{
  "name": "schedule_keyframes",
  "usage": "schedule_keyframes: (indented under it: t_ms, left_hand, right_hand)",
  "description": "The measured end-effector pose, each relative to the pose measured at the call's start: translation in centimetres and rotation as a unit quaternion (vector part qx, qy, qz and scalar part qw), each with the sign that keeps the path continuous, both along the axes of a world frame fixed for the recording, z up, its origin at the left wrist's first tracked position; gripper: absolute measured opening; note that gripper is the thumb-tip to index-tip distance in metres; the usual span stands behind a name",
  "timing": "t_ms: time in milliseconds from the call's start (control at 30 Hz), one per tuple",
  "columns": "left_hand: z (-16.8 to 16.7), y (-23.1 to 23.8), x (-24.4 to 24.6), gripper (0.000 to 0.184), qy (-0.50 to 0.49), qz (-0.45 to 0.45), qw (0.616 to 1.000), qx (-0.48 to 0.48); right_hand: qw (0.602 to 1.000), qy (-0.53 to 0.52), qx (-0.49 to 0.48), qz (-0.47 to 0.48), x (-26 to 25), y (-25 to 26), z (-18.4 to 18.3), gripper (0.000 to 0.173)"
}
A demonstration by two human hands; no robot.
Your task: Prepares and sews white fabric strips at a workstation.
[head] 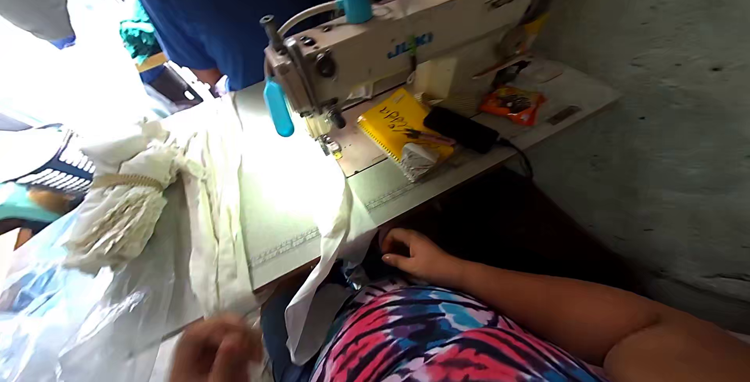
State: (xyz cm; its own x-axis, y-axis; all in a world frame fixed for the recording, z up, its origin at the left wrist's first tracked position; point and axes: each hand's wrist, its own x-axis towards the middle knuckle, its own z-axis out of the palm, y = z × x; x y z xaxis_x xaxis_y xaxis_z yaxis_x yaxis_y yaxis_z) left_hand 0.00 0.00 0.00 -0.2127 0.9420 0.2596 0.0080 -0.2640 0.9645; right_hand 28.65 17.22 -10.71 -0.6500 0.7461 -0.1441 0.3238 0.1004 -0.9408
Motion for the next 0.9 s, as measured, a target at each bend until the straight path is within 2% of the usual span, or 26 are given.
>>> schedule_keyframes:
  t_ms: [33, 67, 133, 200, 267, 333, 400, 433, 533, 567, 633, 667, 700, 767, 833, 900]
  left_hand:
    - [-2.7, 0.9, 0.2, 0.015, 0.005, 0.059, 0.998, -0.027]
    - [-5.1, 1.3, 0.1, 0.024, 0.020, 0.106, 0.993, -0.053]
    - [-8.5, 1.8, -0.2, 0.039, 0.117, 0.150, 0.976, -0.105]
    - [-10.2, 2.0, -0.1, 0.048, 0.226, 0.150, 0.948, -0.169]
    - [-11.1, 2.3, 0.4, 0.052, 0.227, 0.145, 0.932, -0.241]
    - [-11.4, 2.9, 0.9, 0.046, 0.103, 0.130, 0.938, -0.304]
    - [-12.3, 4.0, 1.2, 0.032, -0.086, 0.126, 0.929, -0.338]
    - [-12.6, 4.4, 1.0, 0.027, -0.144, 0.089, 0.925, -0.340]
    - [-13.0, 4.9, 0.6, 0.023, -0.194, -0.077, 0.924, -0.321]
    - [-13.3, 4.7, 0.8, 0.035, -0.232, -0.130, 0.910, -0.318]
    - [-13.8, 4.6, 1.6, 0.079, -0.319, -0.258, 0.866, -0.286]
    - [-13.6, 4.6, 2.5, 0.093, -0.356, -0.289, 0.848, -0.264]
    - [-12.9, 4.5, 3.5, 0.095, -0.399, -0.269, 0.837, -0.259]
    - [-11.1, 3.9, 4.9, 0.084, -0.465, -0.153, 0.819, -0.300]
    - [-10.7, 2.8, 4.9, 0.073, -0.537, -0.089, 0.777, -0.316]
    - [-11.1, 1.1, 4.1, 0.051, -0.580, -0.141, 0.750, -0.285]
  right_hand:
    - [0.999, -0.021, -0.038, -0.023, -0.4, 0.1, -0.5, 0.040]
    - [0.996, -0.047, -0.072, -0.037, -0.9, 0.4, -0.9, 0.055]
    - [0.991, -0.068, -0.111, -0.035, -1.9, 0.9, -1.9, 0.080]
    - [0.992, -0.021, -0.122, -0.022, -3.0, 1.1, -3.2, 0.077]
    - [0.989, 0.013, -0.148, 0.001, -4.2, 1.2, -3.3, 0.054]
    - [0.987, 0.011, -0.156, 0.023, -4.7, 1.1, -3.0, 0.041]
    - [0.987, -0.006, -0.157, 0.041, -4.3, 0.6, -2.8, 0.038]
    - [0.986, -0.016, -0.159, 0.050, -3.9, 0.4, -2.7, 0.037]
    - [0.983, -0.021, -0.166, 0.072, -2.4, 0.0, -2.9, 0.029]
    - [0.983, -0.019, -0.163, 0.081, -1.8, 0.0, -3.2, 0.027]
    - [0.984, -0.008, -0.149, 0.098, -0.8, -0.2, -3.7, 0.025]
    - [0.985, -0.006, -0.138, 0.101, -0.5, -0.2, -4.1, 0.025]
    - [0.986, -0.014, -0.131, 0.106, -0.2, -0.2, -4.2, 0.025]
    - [0.983, -0.047, -0.128, 0.124, -0.3, 0.0, -3.8, 0.026]
    - [0.981, -0.069, -0.124, 0.136, -0.6, 0.1, -3.9, 0.027]
    - [0.979, -0.082, -0.116, 0.148, -1.1, 0.1, -4.5, 0.030]
